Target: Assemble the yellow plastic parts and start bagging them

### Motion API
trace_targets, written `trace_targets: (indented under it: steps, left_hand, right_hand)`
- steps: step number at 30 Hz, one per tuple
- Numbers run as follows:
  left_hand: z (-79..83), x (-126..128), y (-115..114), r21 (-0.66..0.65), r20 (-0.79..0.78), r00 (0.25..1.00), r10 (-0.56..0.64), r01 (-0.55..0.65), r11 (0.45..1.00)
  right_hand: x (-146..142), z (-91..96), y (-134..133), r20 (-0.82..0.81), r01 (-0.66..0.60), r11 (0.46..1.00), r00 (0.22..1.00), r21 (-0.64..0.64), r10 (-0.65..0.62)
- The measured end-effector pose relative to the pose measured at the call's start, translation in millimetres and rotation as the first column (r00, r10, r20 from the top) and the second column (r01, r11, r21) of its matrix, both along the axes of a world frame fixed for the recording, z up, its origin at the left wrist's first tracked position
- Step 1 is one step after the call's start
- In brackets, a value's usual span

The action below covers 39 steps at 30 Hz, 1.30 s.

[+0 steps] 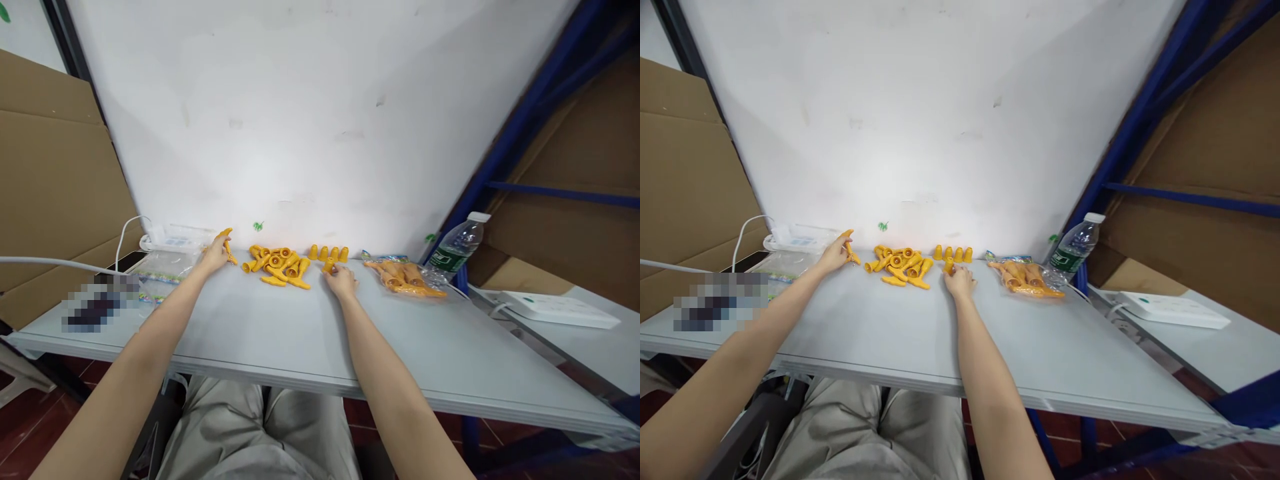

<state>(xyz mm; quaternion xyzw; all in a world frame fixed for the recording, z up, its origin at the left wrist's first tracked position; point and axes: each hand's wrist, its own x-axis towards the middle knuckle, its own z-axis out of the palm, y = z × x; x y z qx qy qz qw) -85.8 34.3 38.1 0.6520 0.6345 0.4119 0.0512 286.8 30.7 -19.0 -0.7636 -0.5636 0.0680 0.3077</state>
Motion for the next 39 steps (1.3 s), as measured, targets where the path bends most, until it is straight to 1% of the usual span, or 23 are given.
trace_targets:
  steps: [2, 4, 8, 10, 14, 16, 21, 28, 34, 39]
  left_hand:
    - [-7.6, -3, 3, -0.036, -0.005, 0.999, -0.034, 0.034, 0.999]
    - [-15.1, -6, 6, -0.042, -0.017, 0.999, -0.035, 0.034, 0.999]
    - [-30.6, -11, 12, 0.009, -0.063, 0.998, -0.017, 0.018, 1.0]
    - [-37.8, -13, 16, 0.017, -0.078, 0.997, -0.013, 0.015, 1.0]
    - [-48.4, -15, 22, -0.014, -0.103, 0.995, -0.013, 0.011, 1.0]
    - [-51.4, -14, 24, -0.045, -0.147, 0.989, -0.021, 0.015, 0.999]
    - [-55.7, -6, 24, -0.154, -0.276, 0.961, -0.02, -0.024, 0.988]
    - [-58.6, 5, 24, -0.244, -0.347, 0.938, 0.018, -0.108, 0.964]
    - [-53.4, 8, 33, -0.33, -0.353, 0.935, 0.017, -0.142, 0.933]
    - [-47.5, 9, 39, -0.373, -0.387, 0.922, 0.028, -0.184, 0.909]
  right_hand:
    - [-6, -0.9, 0, 0.071, -0.06, 0.998, 0.996, -0.026, 0.062]
    - [-11, -1.4, 0, 0.102, -0.107, 0.993, 0.989, -0.044, 0.111]
    - [-16, -1.0, -1, 0.037, -0.123, 0.992, 0.992, -0.011, 0.124]
    - [-17, -0.3, -2, 0.032, -0.13, 0.991, 0.991, -0.007, 0.131]
    - [-20, 1.0, -3, 0.106, -0.186, 0.979, 0.975, -0.081, 0.194]
    - [-21, 1.5, -4, 0.141, -0.206, 0.971, 0.965, -0.125, 0.223]
    - [-23, 3.6, -5, 0.214, -0.235, 0.944, 0.934, -0.23, 0.285]
    - [-26, 6.7, -4, 0.259, -0.238, 0.893, 0.9, -0.382, 0.351]
    - [-26, 9.2, -4, 0.254, -0.248, 0.877, 0.893, -0.411, 0.371]
    - [-27, 7.8, -2, 0.265, -0.242, 0.891, 0.895, -0.384, 0.358]
